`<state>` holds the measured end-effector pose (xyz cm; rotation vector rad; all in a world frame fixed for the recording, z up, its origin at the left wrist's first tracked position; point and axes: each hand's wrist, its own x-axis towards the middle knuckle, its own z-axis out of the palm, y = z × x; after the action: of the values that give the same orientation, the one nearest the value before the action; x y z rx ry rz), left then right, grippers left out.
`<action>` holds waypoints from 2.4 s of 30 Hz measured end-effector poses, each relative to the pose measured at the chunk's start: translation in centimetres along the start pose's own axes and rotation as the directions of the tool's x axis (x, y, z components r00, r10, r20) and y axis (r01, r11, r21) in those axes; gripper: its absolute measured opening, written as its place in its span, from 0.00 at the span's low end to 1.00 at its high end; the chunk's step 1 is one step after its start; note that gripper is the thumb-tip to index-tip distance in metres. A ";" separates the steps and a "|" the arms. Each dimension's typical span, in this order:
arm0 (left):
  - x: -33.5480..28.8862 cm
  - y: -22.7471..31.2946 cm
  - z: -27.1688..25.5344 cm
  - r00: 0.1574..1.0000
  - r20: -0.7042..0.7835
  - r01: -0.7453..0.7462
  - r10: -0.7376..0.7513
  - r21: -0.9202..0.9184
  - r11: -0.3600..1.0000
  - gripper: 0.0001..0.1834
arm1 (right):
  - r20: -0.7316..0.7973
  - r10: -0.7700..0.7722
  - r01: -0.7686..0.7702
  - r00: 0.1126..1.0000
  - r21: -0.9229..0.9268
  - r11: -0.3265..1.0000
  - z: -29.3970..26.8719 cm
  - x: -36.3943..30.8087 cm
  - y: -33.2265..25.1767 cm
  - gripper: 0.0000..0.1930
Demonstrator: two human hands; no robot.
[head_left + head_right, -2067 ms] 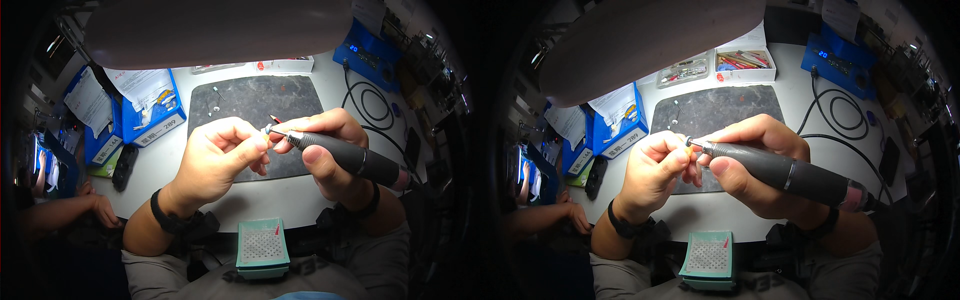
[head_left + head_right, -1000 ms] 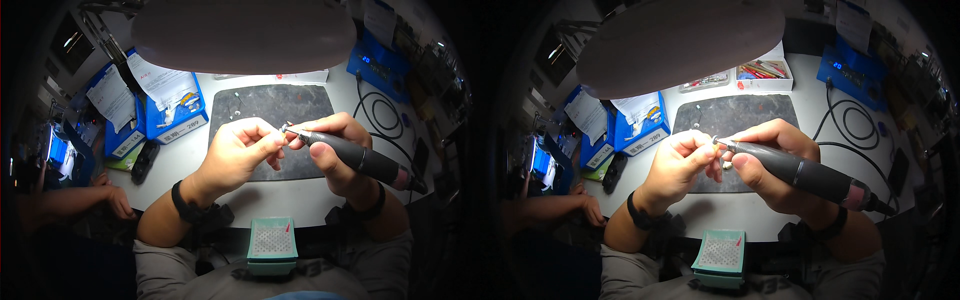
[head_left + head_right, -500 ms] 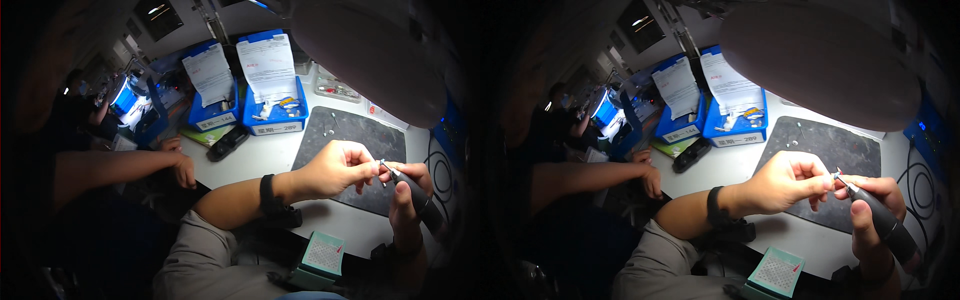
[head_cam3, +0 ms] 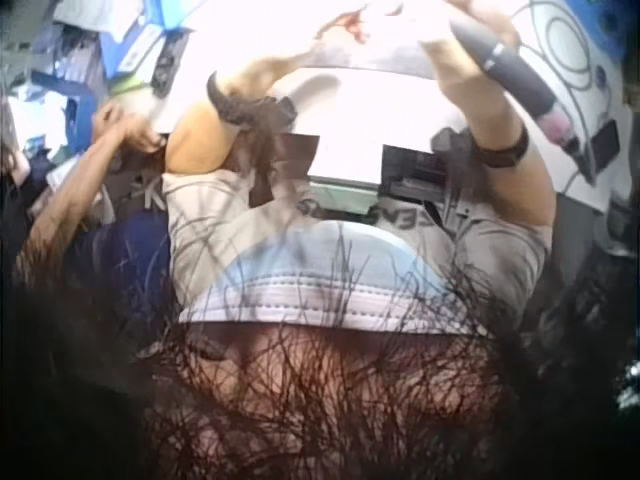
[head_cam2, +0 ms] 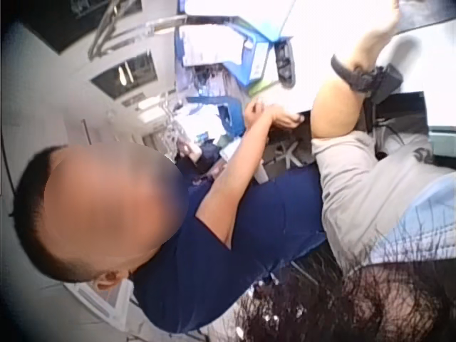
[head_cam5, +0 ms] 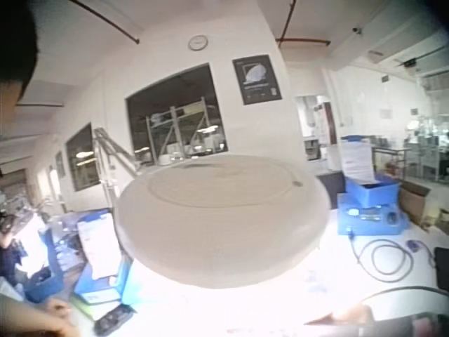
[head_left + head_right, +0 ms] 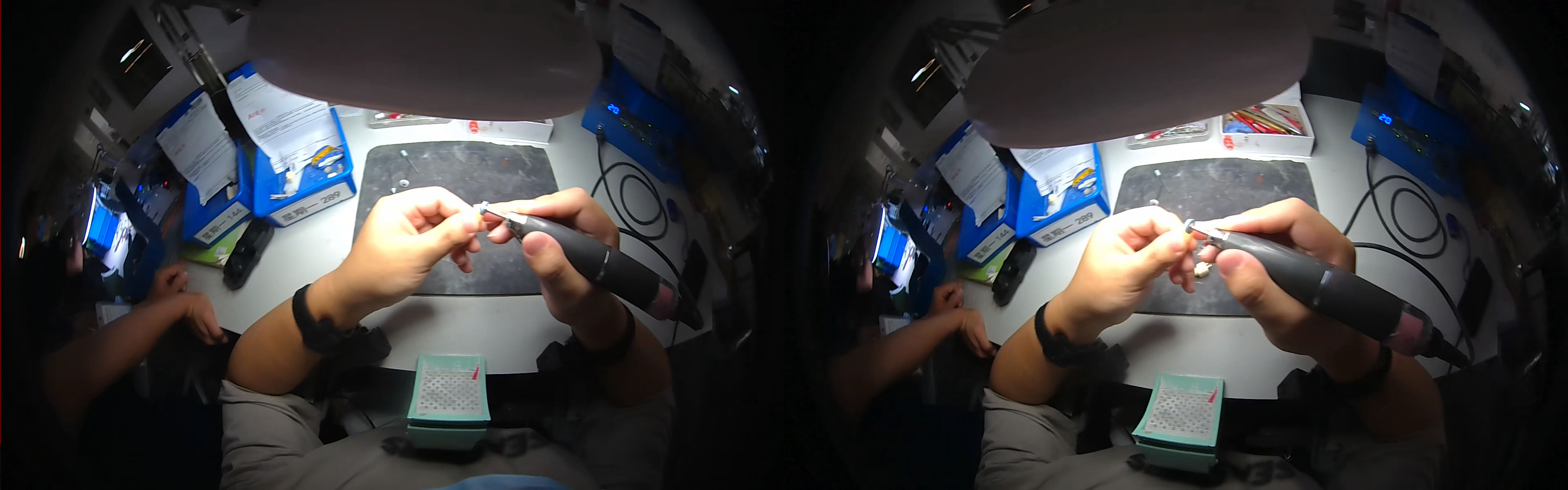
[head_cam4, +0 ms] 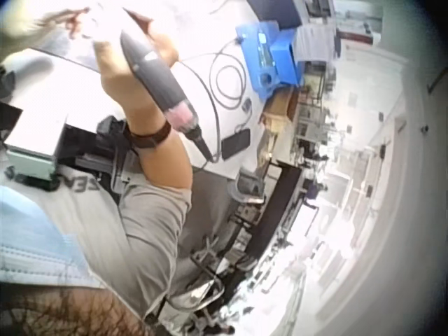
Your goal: Inspecting dental prosthetic components and using a rotary tool to polish or shape them at a laboratory workstation.
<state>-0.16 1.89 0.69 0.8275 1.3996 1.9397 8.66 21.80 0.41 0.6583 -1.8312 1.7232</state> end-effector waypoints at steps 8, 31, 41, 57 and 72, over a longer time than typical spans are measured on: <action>0.0 -0.4 0.4 1.000 -0.001 0.001 -0.001 -0.026 1.000 0.10 | -0.039 -0.014 0.009 0.999 -0.110 0.994 -0.2 -0.4 -0.4 0.12; 0.0 -0.4 0.3 1.000 0.018 0.007 -0.007 -0.031 0.999 0.10 | -0.049 -0.037 0.033 0.998 -0.071 0.997 -0.1 -0.3 -0.3 0.12; -0.1 -0.4 0.3 0.999 0.024 0.027 -0.026 -0.074 0.997 0.08 | -0.045 -0.079 0.074 0.996 -0.113 0.991 -0.1 -0.5 0.2 0.13; -0.1 -0.4 0.4 0.998 0.039 0.051 -0.047 -0.100 0.994 0.08 | -0.016 -0.172 0.165 0.985 -0.199 0.966 0.3 -0.3 -0.2 0.13; -0.1 -0.3 0.5 0.999 0.023 0.047 -0.046 -0.047 0.998 0.09 | -0.038 -0.119 0.110 0.992 -0.176 0.978 0.2 -0.5 -0.4 0.13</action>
<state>0.35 2.17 0.47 0.7849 1.3432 1.9161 9.24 21.53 0.38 0.6324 -1.8471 1.4741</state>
